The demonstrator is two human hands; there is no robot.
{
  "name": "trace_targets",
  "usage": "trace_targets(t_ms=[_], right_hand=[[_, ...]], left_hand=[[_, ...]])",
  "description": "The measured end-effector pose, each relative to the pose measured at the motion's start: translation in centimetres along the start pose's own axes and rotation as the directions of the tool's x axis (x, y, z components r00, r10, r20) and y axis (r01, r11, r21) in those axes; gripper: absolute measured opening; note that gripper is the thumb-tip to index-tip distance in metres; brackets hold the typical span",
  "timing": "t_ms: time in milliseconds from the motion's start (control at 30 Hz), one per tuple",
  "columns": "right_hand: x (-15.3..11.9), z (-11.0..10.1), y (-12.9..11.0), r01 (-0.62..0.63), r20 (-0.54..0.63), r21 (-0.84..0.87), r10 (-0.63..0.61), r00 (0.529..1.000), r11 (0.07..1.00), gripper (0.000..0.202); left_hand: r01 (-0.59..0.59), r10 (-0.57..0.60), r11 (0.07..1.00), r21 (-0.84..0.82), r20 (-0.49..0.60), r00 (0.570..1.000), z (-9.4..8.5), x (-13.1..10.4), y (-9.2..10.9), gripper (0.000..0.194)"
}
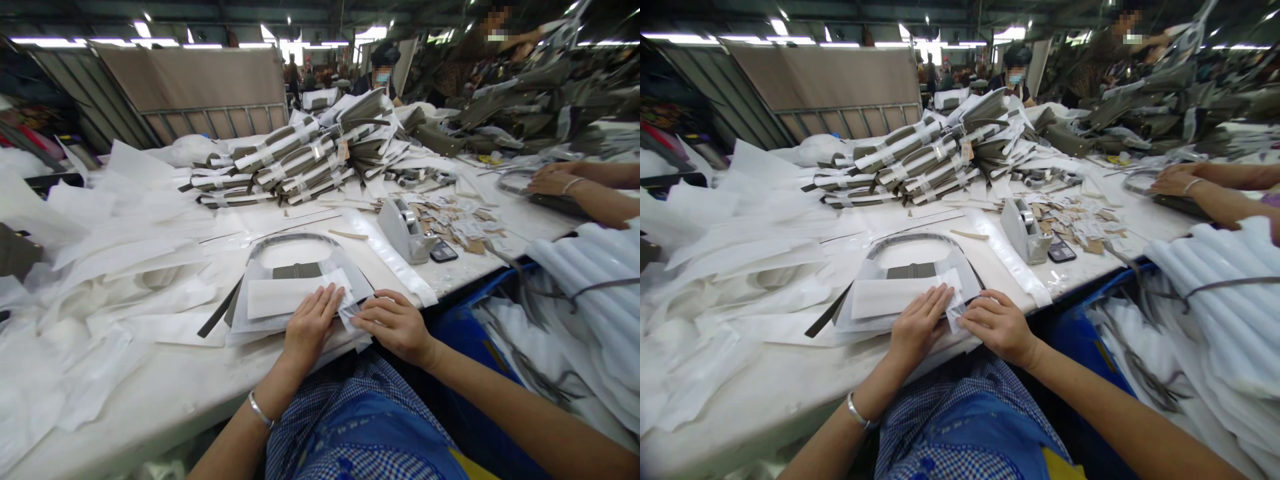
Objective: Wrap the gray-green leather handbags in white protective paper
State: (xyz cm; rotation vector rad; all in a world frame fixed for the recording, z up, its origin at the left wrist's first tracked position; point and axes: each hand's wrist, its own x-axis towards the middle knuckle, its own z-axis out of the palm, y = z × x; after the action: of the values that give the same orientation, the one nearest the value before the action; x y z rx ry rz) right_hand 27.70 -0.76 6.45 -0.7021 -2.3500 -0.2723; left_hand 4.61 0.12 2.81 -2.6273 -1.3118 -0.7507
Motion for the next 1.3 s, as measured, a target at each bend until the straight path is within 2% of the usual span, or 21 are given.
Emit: trace_targets(t_ms=[100, 200, 367, 500, 633, 833, 900, 967, 1033, 1133, 1300], right_hand=[[-0.8, 0.1, -0.1, -0.005, 0.030, -0.015, 0.005, 1.000, 1.000, 0.026], [-0.5, -0.2, -0.1, -0.004, 0.065, 0.007, 0.003, 0.998, 1.000, 0.018], [1.5, -1.0, 0.5, -0.068, -0.004, 0.068, 0.069, 0.998, 0.995, 0.025], [2.0, 0.8, 2.0, -0.108, 0.121, 0.042, 0.103, 0.987, 0.993, 0.042], [0.4, 3.1, 2.8, -0.164, 0.179, 0.097, 0.145, 0.973, 0.982, 0.048], [-0.9, 4.1, 3.0, -0.186, 0.126, 0.157, 0.167, 0.978, 0.970, 0.052], [-1.0, 4.3, 3.0, -0.190, 0.117, 0.175, 0.171, 0.978, 0.966, 0.053], [-1.2, 4.5, 3.0, -0.193, 0.100, 0.192, 0.176, 0.979, 0.962, 0.053], [-1.5, 4.7, 3.0, -0.198, 0.077, 0.206, 0.186, 0.980, 0.958, 0.054], [-2.1, 5.2, 2.9, -0.203, 0.050, 0.220, 0.197, 0.979, 0.954, 0.054], [-2.3, 5.7, 2.8, -0.191, 0.010, 0.232, 0.194, 0.981, 0.954, 0.054]], left_hand=[[0.001, -0.001, 1.000, -0.007, 0.009, 1.000, 0.1, 0.0, 0.0, 0.075], [-0.001, 0.001, 1.000, -0.001, 0.008, 1.000, 0.2, 0.0, 0.0, 0.074], [-0.017, 0.017, 1.000, 0.021, -0.014, 1.000, 0.3, -0.2, 0.2, 0.068], [-0.024, 0.026, 0.999, 0.040, -0.043, 0.999, 0.5, -0.2, 0.2, 0.064], [-0.026, 0.027, 0.999, 0.031, -0.031, 0.999, 0.9, -0.4, 0.1, 0.062], [0.013, -0.011, 0.999, -0.036, 0.049, 0.999, -0.1, 0.0, 0.3, 0.070], [0.045, -0.040, 0.996, -0.074, 0.071, 0.997, -0.6, 0.2, 0.7, 0.066], [0.083, -0.079, 0.993, -0.086, 0.049, 0.996, -0.7, 0.4, 1.2, 0.059], [0.114, -0.115, 0.991, -0.066, -0.014, 0.993, -0.3, 0.5, 1.5, 0.056], [0.095, -0.096, 0.995, -0.017, -0.085, 0.992, 0.8, 0.3, 1.5, 0.049], [0.056, -0.052, 0.997, 0.057, -0.067, 0.996, 1.7, -0.1, 1.2, 0.052]])
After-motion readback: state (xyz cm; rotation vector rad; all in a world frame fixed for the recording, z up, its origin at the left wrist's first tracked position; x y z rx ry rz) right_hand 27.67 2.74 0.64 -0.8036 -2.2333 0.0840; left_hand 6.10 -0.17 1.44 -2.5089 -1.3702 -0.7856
